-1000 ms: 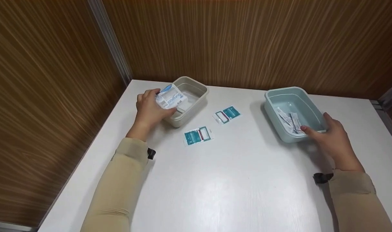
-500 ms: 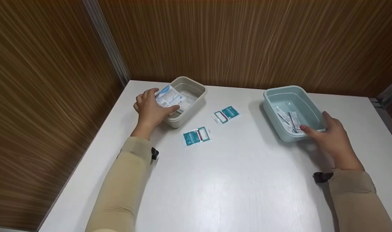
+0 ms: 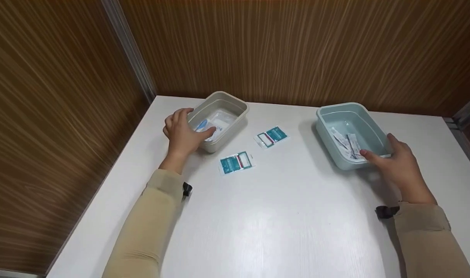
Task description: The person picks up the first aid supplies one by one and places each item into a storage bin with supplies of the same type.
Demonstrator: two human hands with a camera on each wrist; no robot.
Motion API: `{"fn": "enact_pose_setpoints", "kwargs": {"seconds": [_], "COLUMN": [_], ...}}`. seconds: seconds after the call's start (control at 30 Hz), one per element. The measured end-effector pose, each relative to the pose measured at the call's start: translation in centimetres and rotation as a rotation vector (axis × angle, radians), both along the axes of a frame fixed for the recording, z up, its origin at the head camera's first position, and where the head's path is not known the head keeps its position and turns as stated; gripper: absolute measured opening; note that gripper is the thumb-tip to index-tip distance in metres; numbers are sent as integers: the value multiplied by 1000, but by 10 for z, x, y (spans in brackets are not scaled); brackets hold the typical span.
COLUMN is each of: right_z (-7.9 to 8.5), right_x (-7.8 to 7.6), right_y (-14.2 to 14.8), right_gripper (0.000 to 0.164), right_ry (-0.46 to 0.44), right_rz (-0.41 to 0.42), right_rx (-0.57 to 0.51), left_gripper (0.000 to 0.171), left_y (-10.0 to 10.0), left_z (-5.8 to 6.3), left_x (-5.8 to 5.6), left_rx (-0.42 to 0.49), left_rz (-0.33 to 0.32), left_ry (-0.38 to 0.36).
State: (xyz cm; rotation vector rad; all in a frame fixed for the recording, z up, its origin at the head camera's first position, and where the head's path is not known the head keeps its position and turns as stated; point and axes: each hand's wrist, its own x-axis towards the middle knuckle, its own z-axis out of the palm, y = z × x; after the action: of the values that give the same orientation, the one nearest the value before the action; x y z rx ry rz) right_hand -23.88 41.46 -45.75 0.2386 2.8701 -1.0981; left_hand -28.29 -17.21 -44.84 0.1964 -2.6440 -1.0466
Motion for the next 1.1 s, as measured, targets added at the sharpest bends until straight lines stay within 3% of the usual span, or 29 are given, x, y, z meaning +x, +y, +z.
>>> {"fn": "enact_pose_setpoints", "kwargs": {"seconds": [0.47,0.73,1.1], "right_z": [2,2,1], "right_x": [0,2,3], "right_y": [0,1,0], "right_gripper": [124,126,128], "right_ry": [18,9,-15], "right_rz": [5,1,-11], "right_rx": [-16,-27,-35], "left_gripper": [88,81,77], "left_y": [30,51,55], "left_z": [3,3,-12], "left_x": [43,64,76], "left_rx": [56,133,195], "left_rz": [-127,-229,-273], "left_ry": [92,49,-10]}}
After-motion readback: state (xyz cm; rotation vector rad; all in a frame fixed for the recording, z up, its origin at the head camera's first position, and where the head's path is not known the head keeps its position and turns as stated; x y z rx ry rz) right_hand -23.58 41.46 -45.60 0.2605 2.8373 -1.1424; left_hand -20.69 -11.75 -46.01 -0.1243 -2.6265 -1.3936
